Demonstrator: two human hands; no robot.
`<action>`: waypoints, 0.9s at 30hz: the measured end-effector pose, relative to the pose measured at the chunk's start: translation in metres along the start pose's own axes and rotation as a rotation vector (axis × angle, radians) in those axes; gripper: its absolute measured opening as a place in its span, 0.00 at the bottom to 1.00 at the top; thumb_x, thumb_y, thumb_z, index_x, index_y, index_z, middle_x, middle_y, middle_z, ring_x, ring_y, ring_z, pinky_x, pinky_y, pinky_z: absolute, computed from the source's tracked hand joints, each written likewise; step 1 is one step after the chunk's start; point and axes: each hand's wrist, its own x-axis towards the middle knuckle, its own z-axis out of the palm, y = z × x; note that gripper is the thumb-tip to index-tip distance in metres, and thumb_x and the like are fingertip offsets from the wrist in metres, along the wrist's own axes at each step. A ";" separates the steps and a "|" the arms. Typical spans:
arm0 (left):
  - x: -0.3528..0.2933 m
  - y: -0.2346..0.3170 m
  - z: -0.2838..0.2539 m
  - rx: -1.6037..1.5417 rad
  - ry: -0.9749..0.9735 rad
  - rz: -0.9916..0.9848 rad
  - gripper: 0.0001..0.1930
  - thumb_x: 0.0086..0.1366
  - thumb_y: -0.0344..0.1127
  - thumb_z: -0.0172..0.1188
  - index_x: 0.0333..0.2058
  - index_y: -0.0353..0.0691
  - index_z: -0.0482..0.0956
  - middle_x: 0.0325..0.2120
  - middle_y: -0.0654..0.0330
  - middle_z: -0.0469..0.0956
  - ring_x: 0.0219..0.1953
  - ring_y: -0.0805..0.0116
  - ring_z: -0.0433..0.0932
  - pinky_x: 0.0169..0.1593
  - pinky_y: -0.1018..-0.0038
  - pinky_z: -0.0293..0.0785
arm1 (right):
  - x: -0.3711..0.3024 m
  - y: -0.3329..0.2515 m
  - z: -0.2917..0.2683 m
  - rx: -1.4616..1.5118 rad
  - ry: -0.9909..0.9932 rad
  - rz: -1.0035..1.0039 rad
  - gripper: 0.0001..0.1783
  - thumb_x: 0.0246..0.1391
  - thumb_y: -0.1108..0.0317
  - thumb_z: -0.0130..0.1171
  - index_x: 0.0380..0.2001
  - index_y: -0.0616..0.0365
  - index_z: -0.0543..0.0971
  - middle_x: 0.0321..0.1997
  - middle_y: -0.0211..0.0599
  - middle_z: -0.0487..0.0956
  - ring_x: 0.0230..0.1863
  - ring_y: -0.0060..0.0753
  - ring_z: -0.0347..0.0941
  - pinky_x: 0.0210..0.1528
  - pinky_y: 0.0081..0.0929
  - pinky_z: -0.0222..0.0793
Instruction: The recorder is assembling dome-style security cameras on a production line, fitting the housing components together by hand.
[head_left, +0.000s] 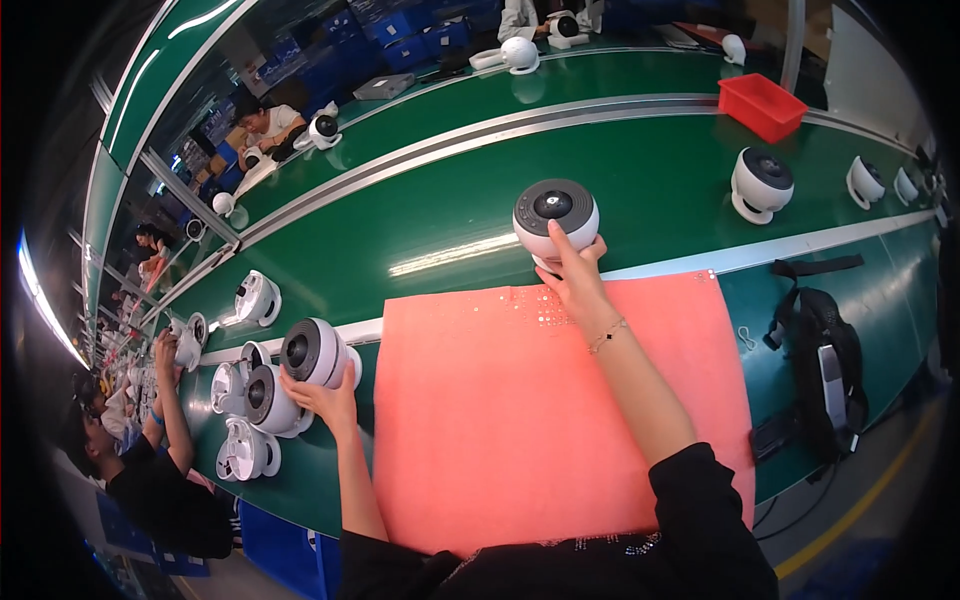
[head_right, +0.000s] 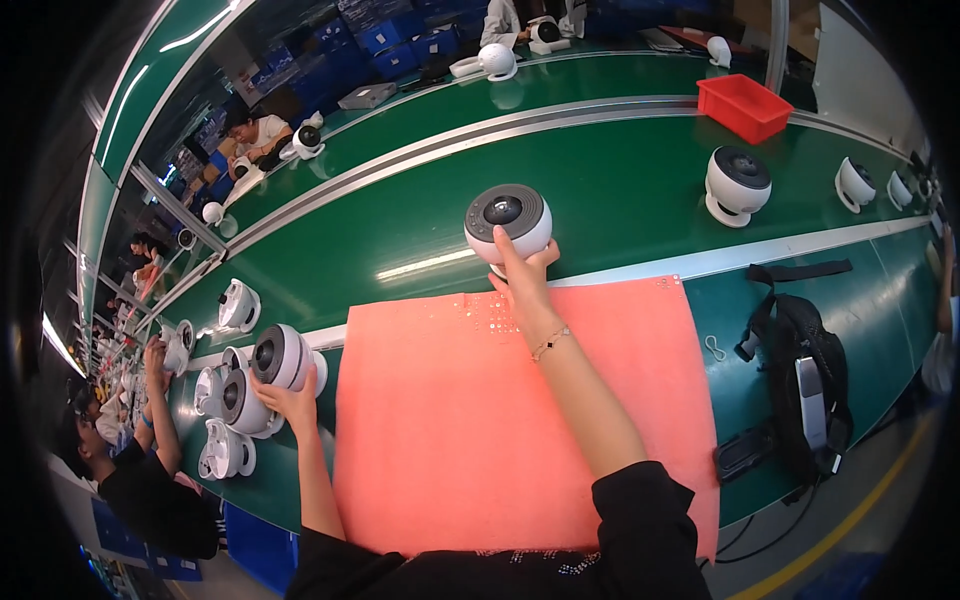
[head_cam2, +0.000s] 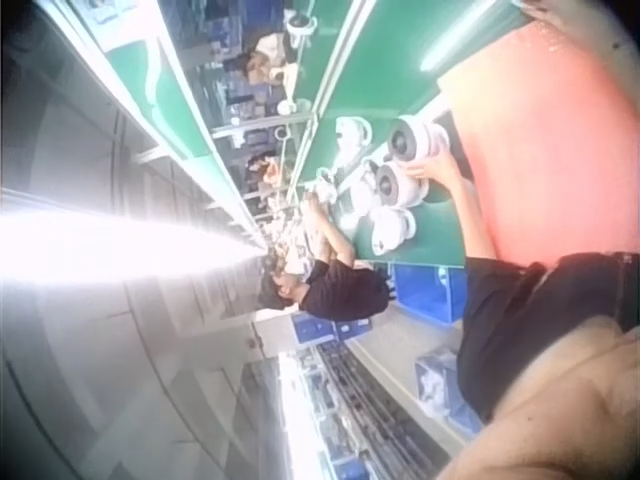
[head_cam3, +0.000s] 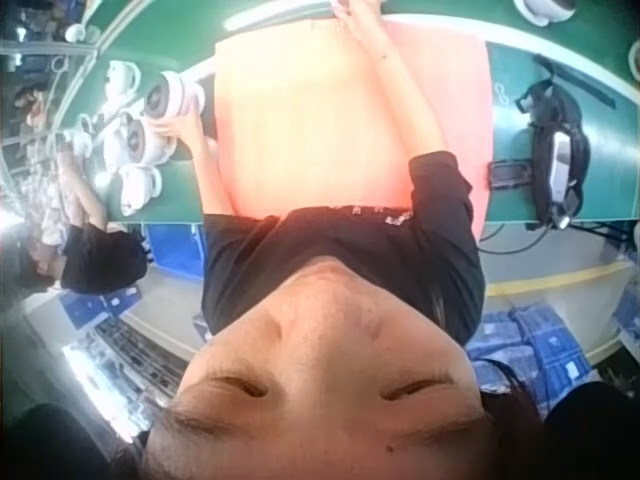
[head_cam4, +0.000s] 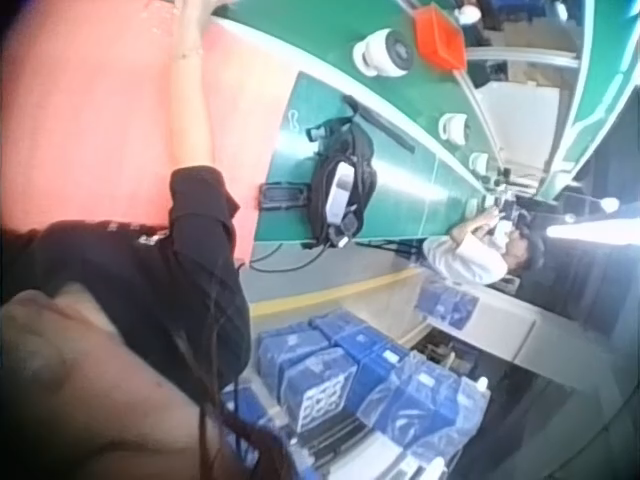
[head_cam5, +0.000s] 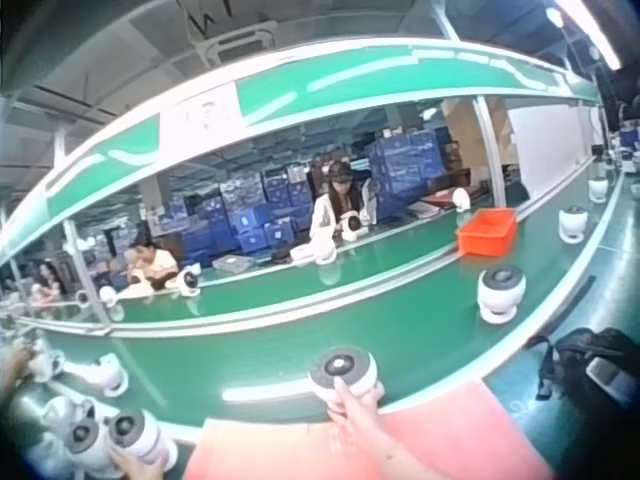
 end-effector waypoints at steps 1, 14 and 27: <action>0.001 0.001 0.002 0.026 0.050 -0.064 0.53 0.40 0.43 0.71 0.59 0.34 0.44 0.56 0.45 0.49 0.60 0.47 0.47 0.62 0.55 0.46 | 0.004 0.003 -0.004 -0.004 -0.002 0.000 0.47 0.45 0.54 0.64 0.57 0.51 0.42 0.56 0.46 0.57 0.53 0.43 0.63 0.55 0.48 0.61; 0.014 0.004 -0.027 -0.818 -0.029 -0.567 0.35 0.49 0.32 0.67 0.55 0.41 0.60 0.46 0.60 0.69 0.45 0.71 0.70 0.43 0.74 0.70 | -0.021 0.010 0.006 0.130 -0.038 0.267 0.36 0.41 0.58 0.66 0.47 0.56 0.56 0.43 0.39 0.55 0.43 0.36 0.63 0.37 0.33 0.60; -0.080 0.121 -0.048 -0.847 -0.658 0.122 0.45 0.34 0.35 0.75 0.53 0.37 0.61 0.58 0.41 0.51 0.58 0.52 0.60 0.55 0.63 0.67 | -0.124 -0.013 0.029 -0.895 -0.787 -0.263 0.30 0.56 0.54 0.48 0.53 0.67 0.63 0.54 0.52 0.66 0.57 0.44 0.61 0.59 0.33 0.55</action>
